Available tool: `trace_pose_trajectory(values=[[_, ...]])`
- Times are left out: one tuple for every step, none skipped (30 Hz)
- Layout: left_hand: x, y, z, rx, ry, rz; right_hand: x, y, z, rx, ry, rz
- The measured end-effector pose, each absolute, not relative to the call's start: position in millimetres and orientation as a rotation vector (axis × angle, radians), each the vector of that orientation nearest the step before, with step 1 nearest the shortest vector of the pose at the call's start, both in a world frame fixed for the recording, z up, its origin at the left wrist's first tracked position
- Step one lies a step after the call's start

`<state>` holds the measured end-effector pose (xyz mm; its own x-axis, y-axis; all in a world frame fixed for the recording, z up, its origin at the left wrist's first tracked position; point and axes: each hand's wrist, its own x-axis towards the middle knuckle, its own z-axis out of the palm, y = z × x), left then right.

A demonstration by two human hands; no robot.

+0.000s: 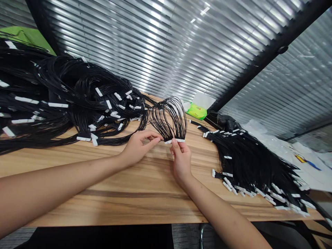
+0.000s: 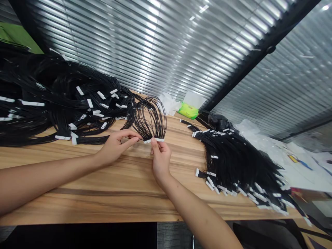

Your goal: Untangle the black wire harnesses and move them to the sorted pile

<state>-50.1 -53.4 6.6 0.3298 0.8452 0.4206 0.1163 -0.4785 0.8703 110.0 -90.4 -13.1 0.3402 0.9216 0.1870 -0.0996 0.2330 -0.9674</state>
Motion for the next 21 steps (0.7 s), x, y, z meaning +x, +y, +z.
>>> trace_pose_trajectory(values=[[-49.9, -53.5, 6.2, 1.82, 0.853, 1.209, 109.9, -90.3, -13.2, -1.091, -0.96, 0.879], [-49.7, -53.5, 5.9, 1.81, 0.856, 1.215, 109.8, -90.1, -13.2, -1.091, -0.96, 0.883], [-49.4, -53.6, 5.8, 1.801, 0.86, 1.219, 109.8, -89.8, -13.2, -1.094, -0.962, 0.886], [-49.2, -53.7, 5.7, 1.795, 0.862, 1.223, 109.8, -89.6, -13.1, -1.101, -0.964, 0.885], [-48.9, -53.7, 5.7, 1.787, 0.867, 1.228, 109.8, -89.3, -13.0, -1.11, -0.968, 0.883], [-48.7, -53.7, 5.8, 1.777, 0.874, 1.229, 109.9, -89.0, -12.9, -1.12, -0.97, 0.88], [-48.5, -53.6, 5.9, 1.76, 0.883, 1.228, 110.0, -88.8, -12.8, -1.131, -0.972, 0.878], [-48.3, -53.4, 6.0, 1.738, 0.896, 1.226, 110.0, -88.7, -12.7, -1.14, -0.971, 0.876], [-48.2, -53.1, 6.0, 1.714, 0.911, 1.22, 110.0, -88.6, -12.6, -1.147, -0.969, 0.874], [-48.2, -52.9, 6.0, 1.69, 0.925, 1.212, 109.9, -88.7, -12.5, -1.15, -0.967, 0.872], [-48.1, -52.6, 6.0, 1.669, 0.935, 1.203, 109.8, -88.8, -12.3, -1.151, -0.965, 0.87], [-48.1, -52.3, 5.9, 1.653, 0.94, 1.196, 109.7, -89.1, -12.1, -1.151, -0.964, 0.869], [-48.0, -52.2, 5.8, 1.642, 0.944, 1.194, 109.5, -89.4, -11.9, -1.149, -0.964, 0.869], [-47.9, -52.0, 5.7, 1.637, 0.947, 1.195, 109.2, -89.8, -11.6, -1.151, -0.965, 0.87], [-47.7, -51.9, 5.7, 1.636, 0.951, 1.2, 108.9, -90.2, -11.3, -1.155, -0.967, 0.872], [-47.5, -51.9, 5.6, 1.637, 0.956, 1.207, 108.6, -90.6, -10.9, -1.16, -0.968, 0.875], [-47.2, -51.9, 5.4, 1.642, 0.96, 1.213, 108.2, -91.0, -10.6, -1.164, -0.971, 0.879], [-46.9, -51.8, 5.3, 1.649, 0.963, 1.216, 107.8, -91.4, -10.3, -1.166, -0.973, 0.882], [-46.6, -51.7, 5.1, 1.658, 0.964, 1.216, 107.5, -91.7, -10.2, -1.166, -0.976, 0.884], [-46.3, -51.6, 4.9, 1.667, 0.967, 1.214, 107.2, -91.9, -10.1, -1.165, -0.98, 0.888], [-46.1, -51.3, 4.7, 1.674, 0.969, 1.209, 107.1, -92.0, -10.0, -1.165, -0.984, 0.891]])
